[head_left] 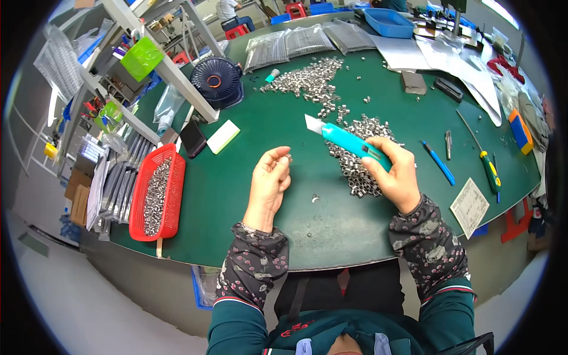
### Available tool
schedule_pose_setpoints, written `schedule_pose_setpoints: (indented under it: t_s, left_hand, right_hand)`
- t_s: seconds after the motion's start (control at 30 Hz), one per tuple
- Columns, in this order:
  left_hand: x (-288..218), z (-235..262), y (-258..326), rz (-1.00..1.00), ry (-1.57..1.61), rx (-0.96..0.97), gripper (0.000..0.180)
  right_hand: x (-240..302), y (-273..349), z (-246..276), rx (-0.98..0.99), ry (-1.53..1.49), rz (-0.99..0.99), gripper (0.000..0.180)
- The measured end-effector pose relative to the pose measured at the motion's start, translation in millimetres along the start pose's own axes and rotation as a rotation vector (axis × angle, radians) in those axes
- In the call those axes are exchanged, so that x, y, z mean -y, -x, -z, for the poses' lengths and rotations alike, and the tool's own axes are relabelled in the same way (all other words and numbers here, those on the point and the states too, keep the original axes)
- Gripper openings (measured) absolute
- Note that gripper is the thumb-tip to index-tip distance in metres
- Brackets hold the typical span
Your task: The person is using a utility knife to trim or debur small metal components at a factory workbench.
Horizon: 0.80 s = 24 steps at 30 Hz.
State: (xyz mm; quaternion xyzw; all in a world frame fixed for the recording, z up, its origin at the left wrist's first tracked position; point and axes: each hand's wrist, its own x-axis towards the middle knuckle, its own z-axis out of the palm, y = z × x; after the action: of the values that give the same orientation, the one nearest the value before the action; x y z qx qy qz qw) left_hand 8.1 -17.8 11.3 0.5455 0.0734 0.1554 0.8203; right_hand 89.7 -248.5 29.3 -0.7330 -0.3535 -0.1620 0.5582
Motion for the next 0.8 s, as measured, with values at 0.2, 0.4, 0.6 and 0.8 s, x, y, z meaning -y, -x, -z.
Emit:
schedule_pose_setpoints:
  t_s: [0.2,0.4,0.6,0.8]
  left_hand:
    - [6,-10,1,0.161,0.222,0.066,0.011]
    - [18,-33,3,0.261,0.034,0.148,0.008]
    - [37,-61,5,-0.316,-1.066,0.191,0.010]
    - [42,-65,2,-0.389,-1.275,0.183,0.009]
  right_hand:
    - [3,-2,-3,-0.100,0.044,0.016,0.027]
    - [5,1,-1,-0.109,0.036,0.032,0.026]
    - [5,1,-2,-0.126,0.039,0.055,0.027]
    - [4,-2,-3,-0.139,0.050,0.080,0.026]
